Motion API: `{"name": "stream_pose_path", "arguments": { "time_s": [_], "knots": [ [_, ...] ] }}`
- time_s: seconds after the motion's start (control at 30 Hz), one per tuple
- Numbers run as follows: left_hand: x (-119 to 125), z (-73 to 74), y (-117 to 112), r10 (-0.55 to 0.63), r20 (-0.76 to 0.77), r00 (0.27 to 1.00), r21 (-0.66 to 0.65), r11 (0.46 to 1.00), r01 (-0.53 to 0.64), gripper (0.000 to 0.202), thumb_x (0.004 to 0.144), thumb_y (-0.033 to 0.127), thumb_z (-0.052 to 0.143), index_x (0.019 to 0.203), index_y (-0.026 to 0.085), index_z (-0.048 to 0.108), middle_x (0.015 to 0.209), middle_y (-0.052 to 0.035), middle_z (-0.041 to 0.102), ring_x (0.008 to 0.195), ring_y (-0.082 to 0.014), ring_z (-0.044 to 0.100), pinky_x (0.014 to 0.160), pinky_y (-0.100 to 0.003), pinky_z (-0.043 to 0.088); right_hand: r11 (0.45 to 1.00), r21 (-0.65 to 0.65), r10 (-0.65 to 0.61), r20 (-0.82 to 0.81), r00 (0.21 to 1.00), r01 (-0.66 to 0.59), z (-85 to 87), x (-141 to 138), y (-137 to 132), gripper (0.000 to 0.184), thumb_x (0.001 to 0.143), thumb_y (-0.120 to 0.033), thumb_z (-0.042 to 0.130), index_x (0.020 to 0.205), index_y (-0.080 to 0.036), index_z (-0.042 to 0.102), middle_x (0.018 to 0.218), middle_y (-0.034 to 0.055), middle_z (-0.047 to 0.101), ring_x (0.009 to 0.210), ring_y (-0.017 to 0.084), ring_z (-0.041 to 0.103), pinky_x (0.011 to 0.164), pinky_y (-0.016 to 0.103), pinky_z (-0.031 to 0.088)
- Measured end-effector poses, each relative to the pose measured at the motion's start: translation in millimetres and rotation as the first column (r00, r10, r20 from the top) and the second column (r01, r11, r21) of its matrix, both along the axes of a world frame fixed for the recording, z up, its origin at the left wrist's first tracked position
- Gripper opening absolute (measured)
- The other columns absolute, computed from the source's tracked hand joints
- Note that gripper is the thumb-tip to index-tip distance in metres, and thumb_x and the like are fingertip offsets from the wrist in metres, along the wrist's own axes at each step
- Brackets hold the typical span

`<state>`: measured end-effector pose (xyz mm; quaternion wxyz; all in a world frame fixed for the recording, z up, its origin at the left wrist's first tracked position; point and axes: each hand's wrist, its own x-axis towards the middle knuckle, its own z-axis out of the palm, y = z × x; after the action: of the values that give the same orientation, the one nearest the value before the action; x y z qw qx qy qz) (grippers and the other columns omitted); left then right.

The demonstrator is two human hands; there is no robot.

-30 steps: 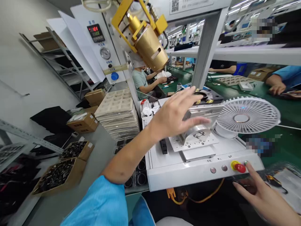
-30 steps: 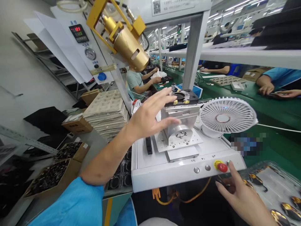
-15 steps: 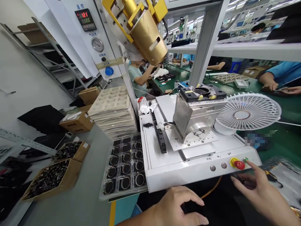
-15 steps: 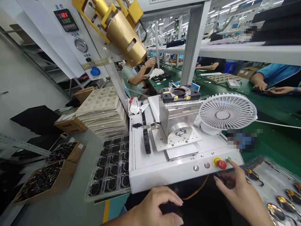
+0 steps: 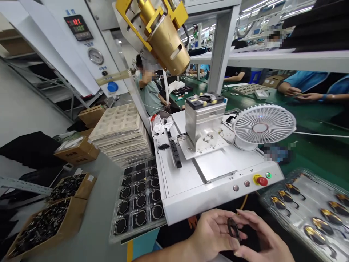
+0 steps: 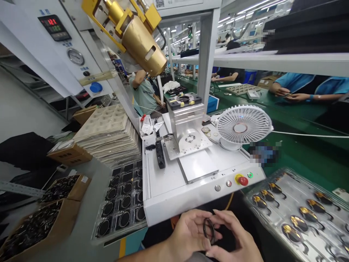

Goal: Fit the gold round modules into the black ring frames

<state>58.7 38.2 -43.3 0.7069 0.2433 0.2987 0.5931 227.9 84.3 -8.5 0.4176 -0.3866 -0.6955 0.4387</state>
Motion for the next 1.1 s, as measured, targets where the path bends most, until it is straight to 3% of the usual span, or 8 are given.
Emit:
{"name": "stream_pose_path", "arguments": {
  "time_s": [0.13,0.23,0.33,0.43,0.53,0.7,0.87,1.1],
  "knots": [
    [-15.5,12.7,-1.6,-0.012,-0.054,0.998,0.003,1.000,0.012,0.064,0.051,0.026,0.104,0.110,0.020,0.079,0.113,-0.0150,0.080,0.088,-0.0238,0.080,0.081,-0.032,0.061,0.985,0.158,0.071,-0.011,0.997,-0.068,0.7,-10.7,-2.6,0.066,0.068,-0.051,0.095,0.124,-0.026,0.069,0.105,0.0072,0.072,0.091,0.024,0.074,0.080,0.027,0.064],
    [-26.1,16.6,-5.5,0.030,-0.173,0.985,0.005,1.000,-0.030,0.054,0.060,0.021,0.100,0.110,0.022,0.080,0.116,-0.0121,0.078,0.090,-0.0233,0.079,0.083,-0.033,0.062,0.961,0.216,0.154,0.106,0.982,-0.174,9.1,-1.1,11.7,0.069,0.078,-0.056,0.088,0.134,-0.025,0.065,0.115,0.0116,0.070,0.104,0.027,0.070,0.091,0.035,0.061],
    [-36.0,16.6,-7.5,0.006,-0.280,0.960,-0.017,1.000,-0.011,0.046,0.070,0.022,0.094,0.113,0.024,0.079,0.121,-0.0113,0.076,0.093,-0.0248,0.079,0.086,-0.036,0.064,0.980,0.197,-0.089,0.335,0.938,0.023,20.2,42.9,48.7,0.046,0.088,-0.044,0.079,0.128,-0.022,0.068,0.120,0.0127,0.071,0.111,0.028,0.069,0.099,0.043,0.057],
    [-42.6,16.2,-9.1,-0.039,-0.338,0.940,-0.036,0.999,0.028,0.044,0.074,0.023,0.091,0.116,0.024,0.078,0.119,-0.0125,0.077,0.101,-0.0278,0.079,0.091,-0.039,0.064,0.899,0.151,-0.396,0.679,0.618,0.411,31.9,105.1,87.6,0.024,0.096,-0.031,0.064,0.115,-0.019,0.073,0.113,0.0106,0.076,0.106,0.027,0.072,0.093,0.039,0.058],
    [-43.0,16.2,-9.9,-0.039,-0.392,0.919,-0.004,0.999,0.040,0.045,0.074,0.024,0.091,0.116,0.021,0.077,0.119,-0.0146,0.078,0.113,-0.0302,0.075,0.100,-0.042,0.061,0.858,0.145,-0.390,0.807,0.442,0.493,39.6,141.5,117.6,0.026,0.099,-0.025,0.058,0.116,-0.014,0.073,0.112,0.0133,0.077,0.104,0.029,0.073,0.093,0.039,0.057],
    [-38.1,12.4,-8.1,-0.032,-0.458,0.888,0.032,0.998,0.053,0.047,0.075,0.027,0.090,0.120,0.019,0.075,0.122,-0.0166,0.077,0.119,-0.0311,0.072,0.107,-0.045,0.057,0.928,0.138,-0.259,0.905,0.336,0.345,40.3,122.4,151.0,0.029,0.095,-0.025,0.065,0.121,-0.016,0.074,0.121,0.0170,0.073,0.112,0.032,0.070,0.093,0.038,0.054],
    [-39.5,13.6,-12.4,-0.006,-0.477,0.879,0.042,0.999,0.030,0.047,0.076,0.026,0.089,0.120,0.018,0.074,0.122,-0.0173,0.077,0.119,-0.0310,0.072,0.106,-0.045,0.058,0.961,0.131,-0.182,0.963,0.201,0.244,38.7,98.4,169.4,0.024,0.088,-0.019,0.070,0.109,-0.009,0.077,0.112,0.0243,0.074,0.112,0.036,0.070,0.089,0.038,0.053],
    [-38.8,23.2,-16.4,-0.020,-0.436,0.900,-0.026,1.000,0.010,0.044,0.075,0.026,0.090,0.116,0.017,0.074,0.117,-0.0160,0.078,0.115,-0.0314,0.074,0.106,-0.049,0.058,0.947,0.198,-0.258,0.939,0.229,0.254,25.4,108.5,170.2,0.027,0.092,-0.018,0.056,0.105,-0.007,0.077,0.107,0.0257,0.075,0.109,0.038,0.071,0.091,0.041,0.052]
  ]
}}
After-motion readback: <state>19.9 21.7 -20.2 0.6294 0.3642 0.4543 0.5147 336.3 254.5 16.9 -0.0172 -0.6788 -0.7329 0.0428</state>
